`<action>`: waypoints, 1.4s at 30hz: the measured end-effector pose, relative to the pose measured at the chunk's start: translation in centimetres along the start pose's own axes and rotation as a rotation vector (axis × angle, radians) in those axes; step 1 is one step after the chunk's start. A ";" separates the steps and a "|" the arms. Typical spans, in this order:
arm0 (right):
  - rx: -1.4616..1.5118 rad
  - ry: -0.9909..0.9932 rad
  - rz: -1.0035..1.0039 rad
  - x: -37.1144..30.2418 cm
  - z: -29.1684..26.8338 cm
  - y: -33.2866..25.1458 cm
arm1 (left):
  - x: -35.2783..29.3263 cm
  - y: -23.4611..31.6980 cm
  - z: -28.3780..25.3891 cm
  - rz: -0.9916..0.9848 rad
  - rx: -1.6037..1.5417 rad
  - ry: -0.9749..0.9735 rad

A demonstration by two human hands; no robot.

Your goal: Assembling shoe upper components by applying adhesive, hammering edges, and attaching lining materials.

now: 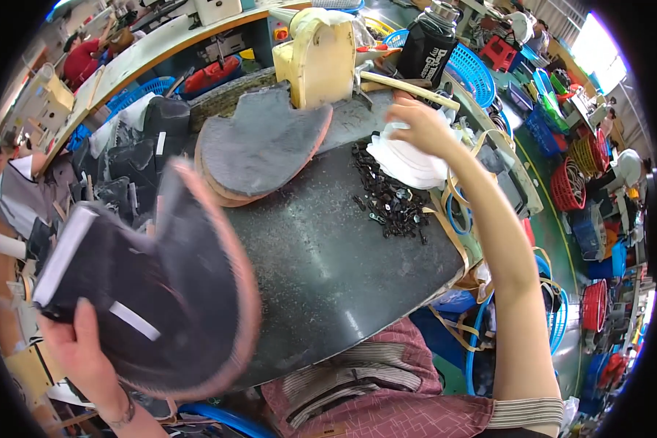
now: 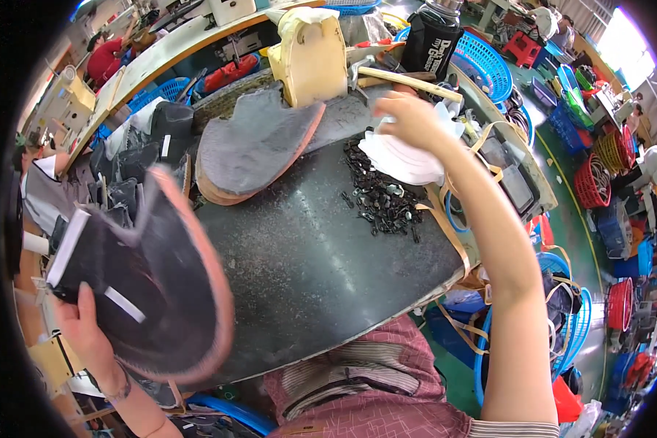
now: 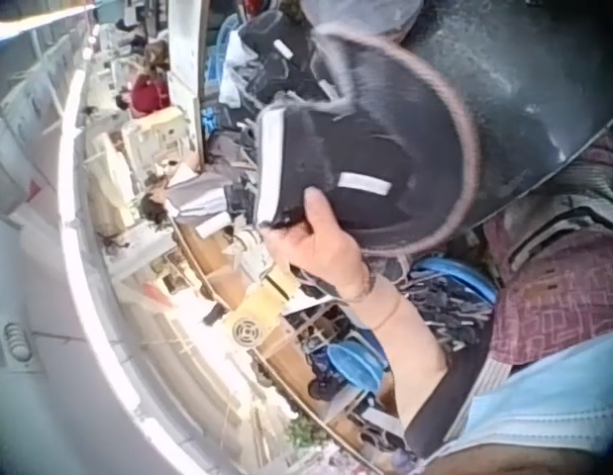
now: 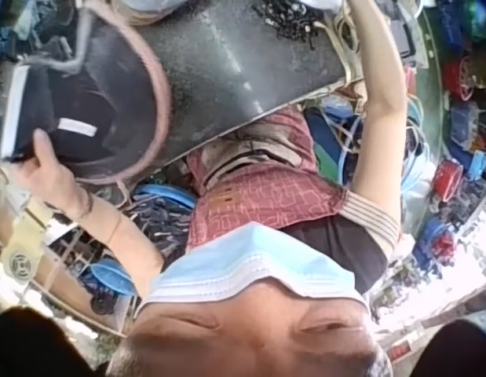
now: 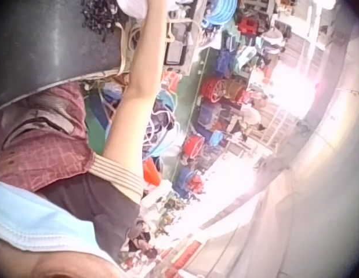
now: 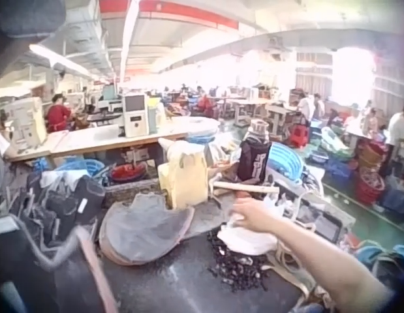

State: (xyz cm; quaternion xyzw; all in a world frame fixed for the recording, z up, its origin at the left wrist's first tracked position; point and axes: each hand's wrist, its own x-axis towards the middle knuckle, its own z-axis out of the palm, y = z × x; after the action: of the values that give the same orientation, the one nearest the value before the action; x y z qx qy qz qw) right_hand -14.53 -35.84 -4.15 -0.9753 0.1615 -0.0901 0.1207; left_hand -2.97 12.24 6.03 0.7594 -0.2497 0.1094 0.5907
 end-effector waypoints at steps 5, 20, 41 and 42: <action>-0.202 -0.296 0.107 -2.0 -0.7 6.8 | -3.4 -4.7 10.4 -0.119 0.137 -0.631; -0.640 0.488 -0.541 -8.6 -1.9 -1.8 | -8.3 -5.7 9.6 0.408 0.135 -0.698; 0.715 -0.897 0.343 -10.9 4.5 -19.7 | -9.4 -8.1 4.6 -0.434 0.133 -0.795; 0.655 -0.880 0.316 -10.9 4.6 -19.9 | -9.7 -8.4 4.7 -0.429 0.131 -0.791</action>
State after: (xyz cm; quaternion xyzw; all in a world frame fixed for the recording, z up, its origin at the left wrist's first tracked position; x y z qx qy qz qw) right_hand -17.85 -12.92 -4.80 -0.7966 0.2035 0.2982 0.4849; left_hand -7.52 11.69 -6.79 0.8132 -0.2855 -0.2984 0.4100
